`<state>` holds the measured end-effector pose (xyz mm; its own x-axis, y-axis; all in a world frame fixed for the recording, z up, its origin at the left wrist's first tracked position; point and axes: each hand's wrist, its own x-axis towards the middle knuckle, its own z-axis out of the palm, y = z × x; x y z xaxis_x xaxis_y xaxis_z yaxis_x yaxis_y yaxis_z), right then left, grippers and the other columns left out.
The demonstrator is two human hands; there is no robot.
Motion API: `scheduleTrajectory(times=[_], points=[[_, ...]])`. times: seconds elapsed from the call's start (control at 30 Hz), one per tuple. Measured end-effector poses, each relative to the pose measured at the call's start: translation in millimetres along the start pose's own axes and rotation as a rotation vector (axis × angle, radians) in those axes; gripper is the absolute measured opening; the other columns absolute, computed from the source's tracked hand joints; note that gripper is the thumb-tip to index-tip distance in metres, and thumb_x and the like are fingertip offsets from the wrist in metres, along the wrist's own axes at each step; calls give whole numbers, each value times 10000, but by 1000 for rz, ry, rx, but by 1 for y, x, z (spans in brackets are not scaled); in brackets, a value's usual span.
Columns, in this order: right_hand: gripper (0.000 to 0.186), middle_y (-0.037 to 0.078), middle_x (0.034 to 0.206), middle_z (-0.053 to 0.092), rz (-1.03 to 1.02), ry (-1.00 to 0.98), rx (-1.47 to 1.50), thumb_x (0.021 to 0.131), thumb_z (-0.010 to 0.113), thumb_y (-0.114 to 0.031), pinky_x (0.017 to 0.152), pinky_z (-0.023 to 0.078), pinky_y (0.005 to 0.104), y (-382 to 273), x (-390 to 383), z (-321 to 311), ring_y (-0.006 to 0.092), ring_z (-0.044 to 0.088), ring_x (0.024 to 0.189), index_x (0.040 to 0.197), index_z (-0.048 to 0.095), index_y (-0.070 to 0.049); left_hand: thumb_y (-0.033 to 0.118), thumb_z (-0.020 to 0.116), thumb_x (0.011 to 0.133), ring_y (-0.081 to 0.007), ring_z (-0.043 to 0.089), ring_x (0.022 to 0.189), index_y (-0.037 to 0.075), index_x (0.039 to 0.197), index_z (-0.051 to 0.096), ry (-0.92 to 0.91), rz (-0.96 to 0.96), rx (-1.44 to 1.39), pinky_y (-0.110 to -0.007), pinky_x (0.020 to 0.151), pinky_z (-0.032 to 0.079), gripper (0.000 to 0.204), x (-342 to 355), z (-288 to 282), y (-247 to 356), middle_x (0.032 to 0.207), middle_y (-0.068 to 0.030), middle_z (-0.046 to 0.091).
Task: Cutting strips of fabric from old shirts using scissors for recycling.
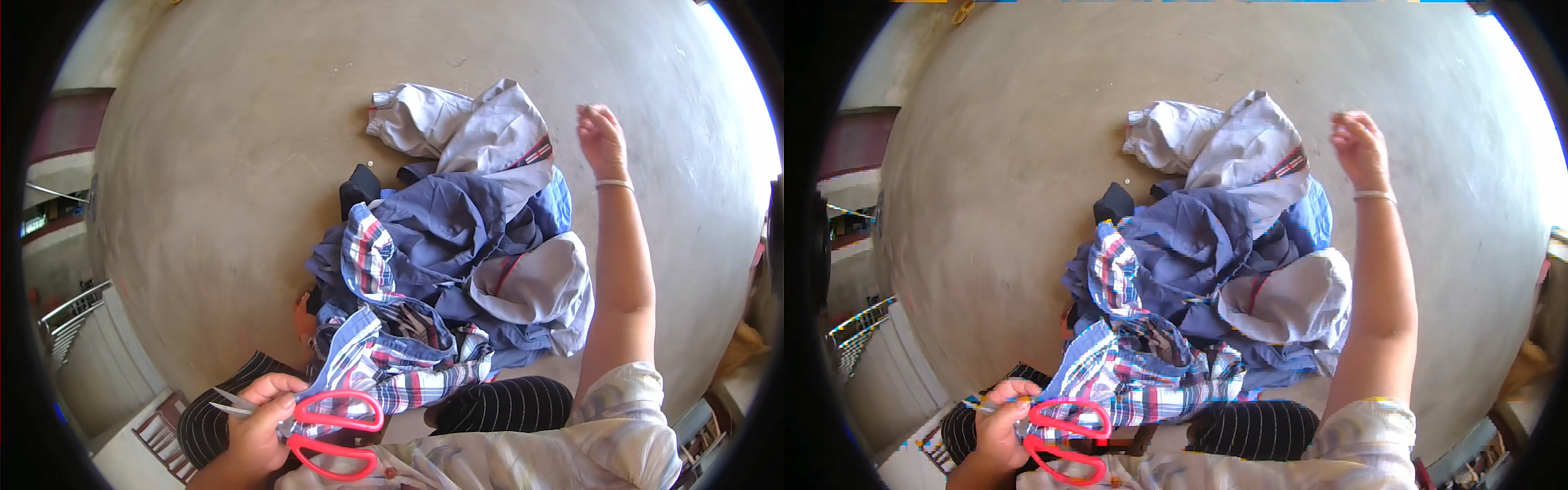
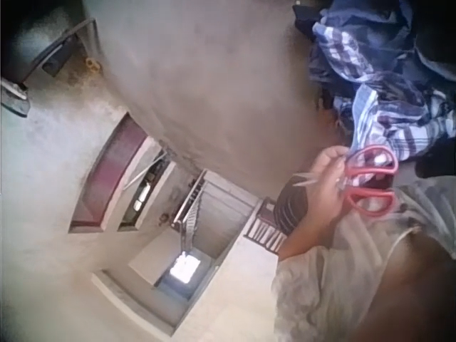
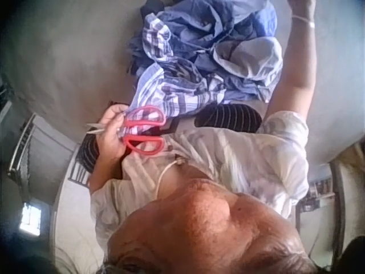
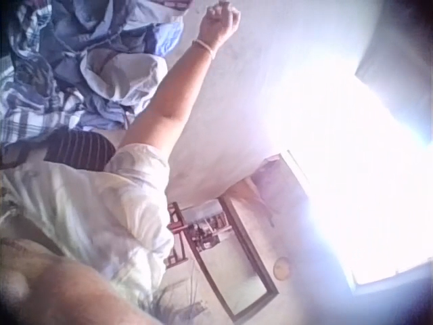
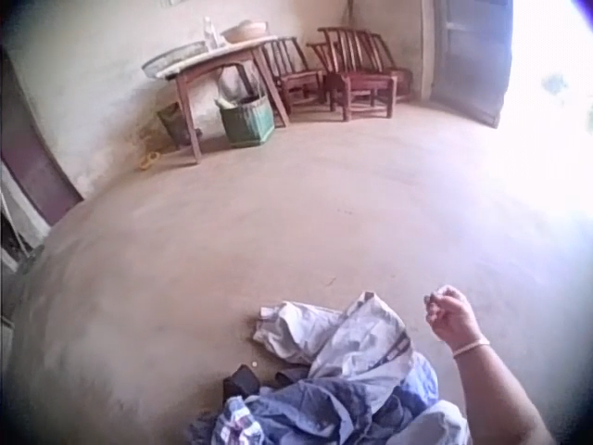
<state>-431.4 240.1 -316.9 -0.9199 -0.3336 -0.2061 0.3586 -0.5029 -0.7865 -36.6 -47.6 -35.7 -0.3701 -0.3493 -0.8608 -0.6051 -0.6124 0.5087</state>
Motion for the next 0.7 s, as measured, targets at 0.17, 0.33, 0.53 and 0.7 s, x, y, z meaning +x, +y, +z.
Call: scheduleTrajectory(times=[0.17, 0.33, 0.53, 0.7], points=[[94, 94, 701, 534, 392, -557, 176, 715, 531, -100, 485, 445, 215, 60, 1, 122, 131, 505, 476, 772, 514, -26, 45, 468, 774, -135, 553, 778, -45, 924, 501, -58, -12, 17, -260, 731, 434, 178, -8, -7, 6, 860, -113, 572], [156, 106, 762, 535, 677, -528, 259, 738, 489, -186, 506, 409, 254, 133, 0, 195, 142, 484, 563, 774, 507, -35, 90, 445, 802, -107, 523, 743, -19, 948, 490, -109, 10, 138, -206, 700, 403, 188, -22, -24, 12, 839, -66, 551], [117, 61, 620, 573, 52, -406, -1242, 646, 608, -136, 547, 440, 281, 218, -8, 215, 190, 551, 577, 703, 596, -35, 84, 516, 705, -175, 565, 726, -61, 863, 502, -17, 22, 17, -299, 705, 461, 215, -29, -33, 16, 813, -151, 570], [101, 133, 784, 594, 17, -390, -1560, 674, 568, -183, 693, 452, 370, 240, -24, 218, 284, 568, 776, 714, 597, -95, 111, 446, 781, -62, 480, 669, -3, 905, 519, -128, 26, 228, -170, 600, 371, 183, -30, -44, 23, 778, -16, 549]])
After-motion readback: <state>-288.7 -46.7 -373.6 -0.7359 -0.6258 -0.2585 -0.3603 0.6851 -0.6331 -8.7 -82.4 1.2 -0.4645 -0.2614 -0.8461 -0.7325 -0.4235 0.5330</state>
